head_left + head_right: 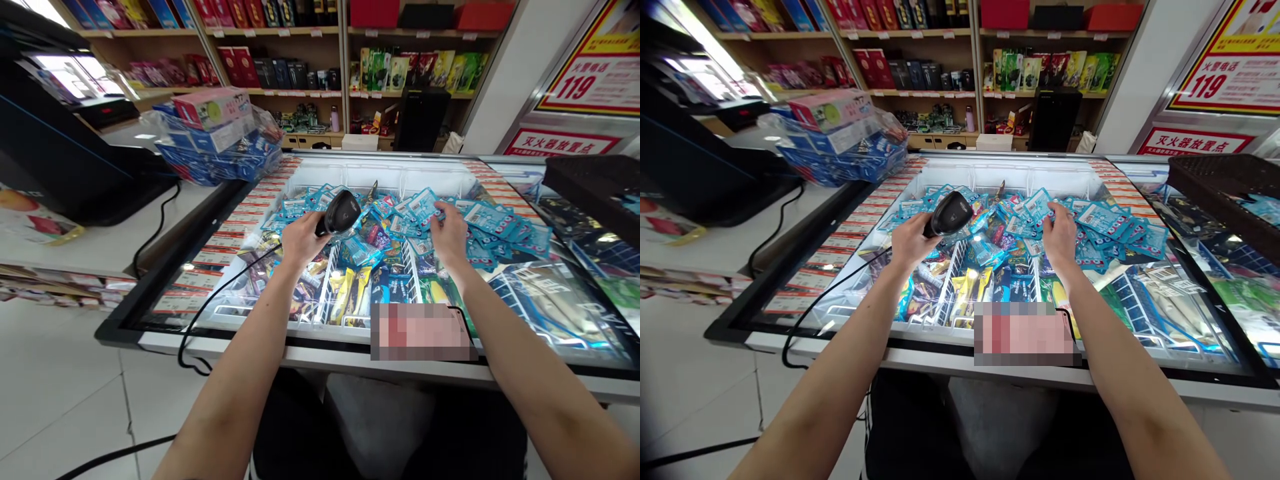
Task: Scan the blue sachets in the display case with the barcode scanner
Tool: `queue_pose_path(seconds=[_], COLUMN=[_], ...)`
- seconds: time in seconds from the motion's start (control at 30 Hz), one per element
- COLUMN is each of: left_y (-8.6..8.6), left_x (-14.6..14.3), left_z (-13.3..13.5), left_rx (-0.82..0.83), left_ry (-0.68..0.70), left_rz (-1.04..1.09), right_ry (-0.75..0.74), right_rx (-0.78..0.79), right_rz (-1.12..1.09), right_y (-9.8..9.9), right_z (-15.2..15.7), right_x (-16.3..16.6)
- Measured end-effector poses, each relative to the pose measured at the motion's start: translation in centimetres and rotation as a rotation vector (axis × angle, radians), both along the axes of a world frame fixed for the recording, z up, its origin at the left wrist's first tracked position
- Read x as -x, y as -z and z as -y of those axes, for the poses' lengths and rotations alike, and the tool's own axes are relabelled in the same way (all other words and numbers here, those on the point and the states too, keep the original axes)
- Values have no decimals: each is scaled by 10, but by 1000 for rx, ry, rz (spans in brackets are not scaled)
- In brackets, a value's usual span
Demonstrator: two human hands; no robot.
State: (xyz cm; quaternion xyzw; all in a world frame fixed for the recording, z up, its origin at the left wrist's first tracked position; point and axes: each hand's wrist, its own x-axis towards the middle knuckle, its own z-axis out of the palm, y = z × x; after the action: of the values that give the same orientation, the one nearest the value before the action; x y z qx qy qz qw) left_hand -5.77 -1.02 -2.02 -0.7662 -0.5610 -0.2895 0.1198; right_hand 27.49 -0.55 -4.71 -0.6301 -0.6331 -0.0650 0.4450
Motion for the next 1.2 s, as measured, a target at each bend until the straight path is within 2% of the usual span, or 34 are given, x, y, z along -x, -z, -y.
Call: queue_pose_path(seconds=[0.23, 0.4, 0.6, 0.7, 0.8, 0.97, 1.13, 1.2], left_y=[-2, -4, -4, -3, -3, -3, -3, -4], left_x=[5, 9, 12, 13, 15, 18, 19, 20], left_z=[-1, -1, -1, -1, -2, -4, -6, -6], left_rx=[20, 22, 40, 41, 28, 12, 8, 3], left_ry=[-73, -100, -110, -116, -135, -142, -182, -182], left_rz=[-5, 7, 16, 23, 29, 43, 53, 54], right_ry=[78, -93, 7, -2, -106, -372, -677, -755], right_rx=[17, 21, 7, 0, 10, 79, 196, 217], right_rz=[215, 378, 405, 403, 407, 446, 560, 632], right_y=[0, 1, 4, 1, -4, -12, -18, -21], right_z=[7, 10, 8, 11, 14, 16, 16, 15], right_x=[-2, 4, 6, 6, 12, 29, 51, 62])
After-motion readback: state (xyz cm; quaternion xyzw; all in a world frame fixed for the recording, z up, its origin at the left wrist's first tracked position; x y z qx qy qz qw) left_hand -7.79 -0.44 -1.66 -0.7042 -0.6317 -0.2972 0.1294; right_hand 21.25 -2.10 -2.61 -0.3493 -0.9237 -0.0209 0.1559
